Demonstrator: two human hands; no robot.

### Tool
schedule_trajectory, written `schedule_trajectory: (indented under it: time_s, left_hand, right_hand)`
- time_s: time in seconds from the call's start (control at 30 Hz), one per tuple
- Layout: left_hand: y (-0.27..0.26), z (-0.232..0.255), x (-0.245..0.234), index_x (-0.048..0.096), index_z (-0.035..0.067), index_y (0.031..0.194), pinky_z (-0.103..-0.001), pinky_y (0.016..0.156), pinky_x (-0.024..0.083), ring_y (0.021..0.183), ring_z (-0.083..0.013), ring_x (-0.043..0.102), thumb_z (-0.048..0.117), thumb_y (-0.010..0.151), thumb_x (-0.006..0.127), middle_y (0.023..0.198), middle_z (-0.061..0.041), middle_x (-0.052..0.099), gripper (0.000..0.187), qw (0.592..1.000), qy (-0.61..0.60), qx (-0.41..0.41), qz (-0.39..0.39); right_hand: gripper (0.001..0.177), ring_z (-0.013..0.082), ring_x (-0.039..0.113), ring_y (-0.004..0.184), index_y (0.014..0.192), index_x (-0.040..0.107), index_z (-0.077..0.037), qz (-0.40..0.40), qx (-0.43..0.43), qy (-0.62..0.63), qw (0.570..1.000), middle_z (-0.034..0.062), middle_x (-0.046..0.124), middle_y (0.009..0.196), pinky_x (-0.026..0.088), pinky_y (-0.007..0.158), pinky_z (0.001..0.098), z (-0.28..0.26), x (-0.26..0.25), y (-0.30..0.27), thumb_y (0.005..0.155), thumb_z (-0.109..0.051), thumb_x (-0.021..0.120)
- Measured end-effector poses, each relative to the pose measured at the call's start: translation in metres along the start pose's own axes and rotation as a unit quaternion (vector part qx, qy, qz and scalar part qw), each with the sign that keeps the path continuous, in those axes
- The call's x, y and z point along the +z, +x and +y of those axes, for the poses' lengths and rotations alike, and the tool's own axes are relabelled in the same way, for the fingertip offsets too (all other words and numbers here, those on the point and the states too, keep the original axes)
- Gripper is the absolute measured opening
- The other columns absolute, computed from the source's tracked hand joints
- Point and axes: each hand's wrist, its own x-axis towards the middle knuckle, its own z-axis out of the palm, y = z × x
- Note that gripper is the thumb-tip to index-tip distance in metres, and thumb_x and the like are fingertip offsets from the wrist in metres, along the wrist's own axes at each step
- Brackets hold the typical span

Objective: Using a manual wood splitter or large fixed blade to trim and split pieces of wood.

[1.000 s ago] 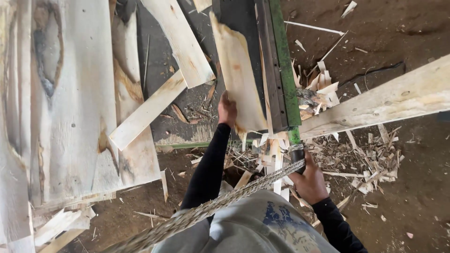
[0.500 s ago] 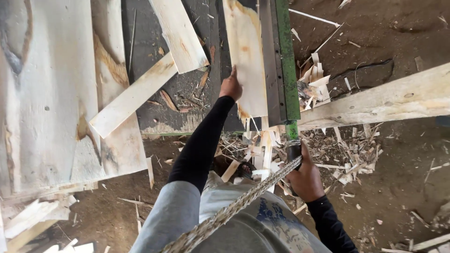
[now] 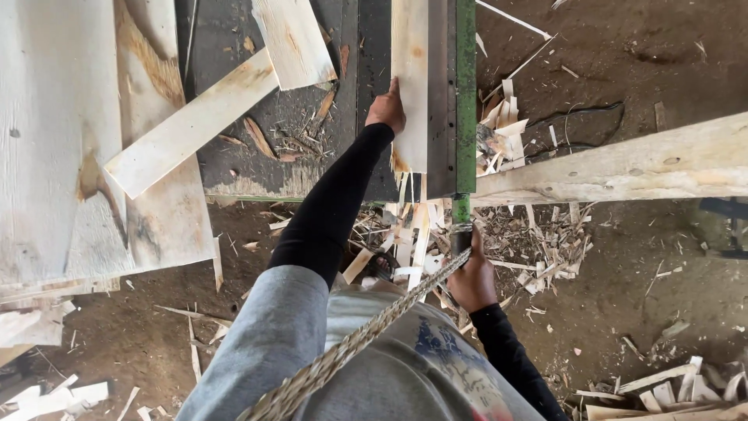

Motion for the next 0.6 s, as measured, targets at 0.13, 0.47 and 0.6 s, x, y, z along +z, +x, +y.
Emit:
schedule_trajectory:
  time_s: [0.13,0.47,0.6]
  left_hand:
    - [0.003,0.006,0.0,0.012,0.008,0.163,-0.043,0.097,0.056,0.113,-0.0377,0.068,0.002,0.088,0.054,0.124,-0.026,0.067,0.086,0.999,0.017,-0.025,-0.03]
    - [0.003,0.005,0.001,0.012,0.009,0.164,-0.044,0.097,0.056,0.112,-0.0383,0.069,0.002,0.091,0.052,0.122,-0.027,0.068,0.084,0.998,0.026,-0.037,-0.031]
    - [0.0,0.006,0.01,0.015,0.006,0.164,-0.045,0.095,0.057,0.107,-0.0387,0.071,0.001,0.091,0.052,0.115,-0.027,0.071,0.082,1.0,0.015,-0.023,-0.007]
  right_hand:
    - [0.086,0.0256,0.075,0.071,0.159,0.02,-0.012,0.006,-0.028,-0.033,0.999,0.0225,0.068,0.107,0.068,0.054,0.04,0.03,0.017,0.007,0.088,-0.001,0.067]
    - [0.085,0.0249,0.072,0.059,0.159,0.02,-0.008,-0.014,-0.026,-0.036,0.999,0.0206,0.068,0.103,0.062,0.044,0.036,-0.017,-0.025,-0.008,0.088,-0.004,0.067]
    - [0.062,0.0206,0.072,0.059,0.146,0.036,-0.003,0.011,-0.072,-0.059,0.996,0.0169,0.071,0.097,0.061,0.045,0.0317,-0.032,-0.044,-0.022,0.092,-0.008,0.066]
